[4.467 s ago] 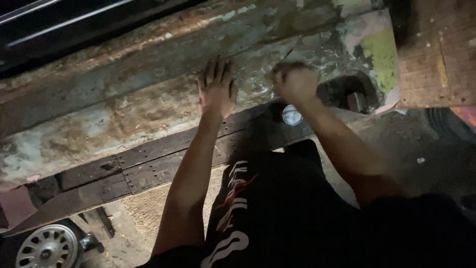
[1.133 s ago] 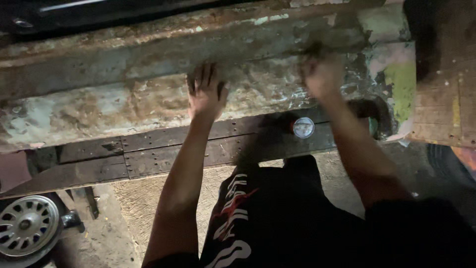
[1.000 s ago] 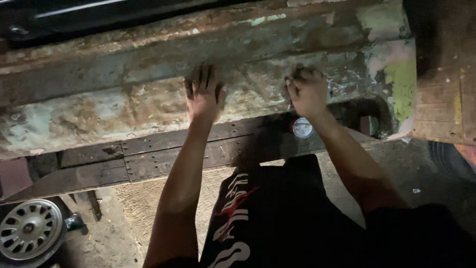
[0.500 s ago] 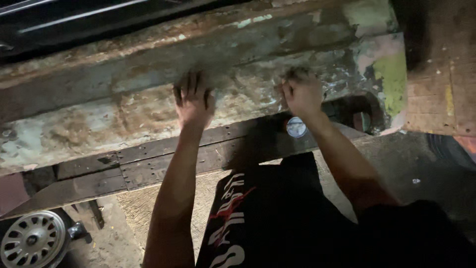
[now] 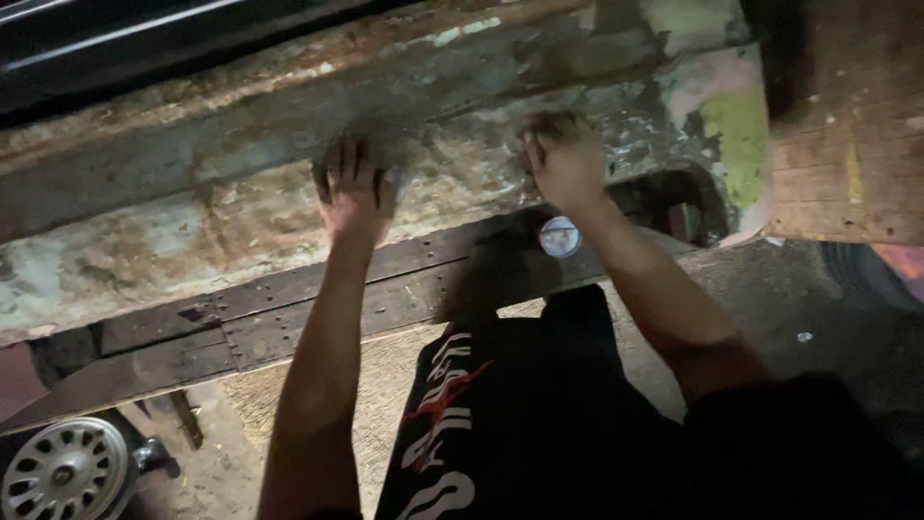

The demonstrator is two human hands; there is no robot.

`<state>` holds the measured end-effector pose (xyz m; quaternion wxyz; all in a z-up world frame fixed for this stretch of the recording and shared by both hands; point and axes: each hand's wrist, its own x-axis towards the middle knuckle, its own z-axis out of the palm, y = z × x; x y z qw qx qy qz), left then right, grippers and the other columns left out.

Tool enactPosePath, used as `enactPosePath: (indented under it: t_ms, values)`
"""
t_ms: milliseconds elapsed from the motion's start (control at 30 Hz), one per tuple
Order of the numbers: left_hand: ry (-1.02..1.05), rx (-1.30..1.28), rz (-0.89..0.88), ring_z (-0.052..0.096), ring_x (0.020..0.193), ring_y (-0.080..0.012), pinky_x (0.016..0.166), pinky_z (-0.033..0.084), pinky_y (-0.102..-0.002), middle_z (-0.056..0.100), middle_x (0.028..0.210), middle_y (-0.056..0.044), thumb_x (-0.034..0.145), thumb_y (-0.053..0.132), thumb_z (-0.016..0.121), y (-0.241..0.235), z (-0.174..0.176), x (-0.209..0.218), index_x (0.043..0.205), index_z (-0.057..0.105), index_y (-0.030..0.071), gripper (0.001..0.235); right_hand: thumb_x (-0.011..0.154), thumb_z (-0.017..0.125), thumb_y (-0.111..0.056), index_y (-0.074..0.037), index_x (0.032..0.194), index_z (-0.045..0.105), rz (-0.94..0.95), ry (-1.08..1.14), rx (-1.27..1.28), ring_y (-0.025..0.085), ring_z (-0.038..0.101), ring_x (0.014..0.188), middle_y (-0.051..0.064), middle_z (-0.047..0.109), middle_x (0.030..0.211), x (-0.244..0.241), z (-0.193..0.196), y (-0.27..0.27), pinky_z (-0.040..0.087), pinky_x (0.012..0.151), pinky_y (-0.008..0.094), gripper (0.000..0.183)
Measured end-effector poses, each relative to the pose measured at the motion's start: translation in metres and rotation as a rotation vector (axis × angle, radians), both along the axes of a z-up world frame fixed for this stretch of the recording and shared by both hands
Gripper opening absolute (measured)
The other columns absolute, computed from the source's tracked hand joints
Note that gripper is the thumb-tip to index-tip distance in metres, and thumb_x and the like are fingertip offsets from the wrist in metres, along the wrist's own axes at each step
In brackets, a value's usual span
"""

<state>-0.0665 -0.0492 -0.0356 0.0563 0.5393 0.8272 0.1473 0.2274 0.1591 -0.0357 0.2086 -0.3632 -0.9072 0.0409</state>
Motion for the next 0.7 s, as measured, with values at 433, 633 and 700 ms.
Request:
enactPosePath:
  t_ms: [433,633,700]
  values:
    - [-0.003,-0.189,-0.157,0.006,0.16,-0.0346,0.126,0.002,-0.065,0.007,0.174,-0.01,0.104,0.046,0.045,0.08,0.011,0.098,0.166,0.024,0.024,0.069,0.105,0.054,-0.037,-0.01,0.089,0.077,-0.039,0.145,0.033,0.045,0.068,0.107,0.023,0.075,0.114,0.038,0.005,0.024,0.048,0.095,0.055,0.039]
    - [0.081,-0.156,-0.149,0.01,0.159,-0.0361,0.124,0.006,-0.067,0.013,0.174,-0.009,0.103,0.046,0.048,0.078,0.017,0.1,0.167,0.027,0.022,0.072,0.116,0.05,-0.04,-0.001,0.099,0.075,-0.239,-0.022,-0.264,0.048,0.067,0.093,0.029,0.072,0.101,0.042,0.038,0.094,0.053,0.088,0.056,0.048]
    - [0.071,-0.132,-0.14,0.011,0.159,-0.0359,0.124,0.007,-0.066,0.016,0.174,-0.009,0.102,0.046,0.05,0.082,0.021,0.099,0.167,0.028,0.022,0.072,0.113,0.052,-0.037,-0.001,0.1,0.076,-0.223,0.051,-0.181,0.05,0.065,0.089,0.029,0.071,0.099,0.037,0.038,0.105,0.052,0.08,0.059,0.044]
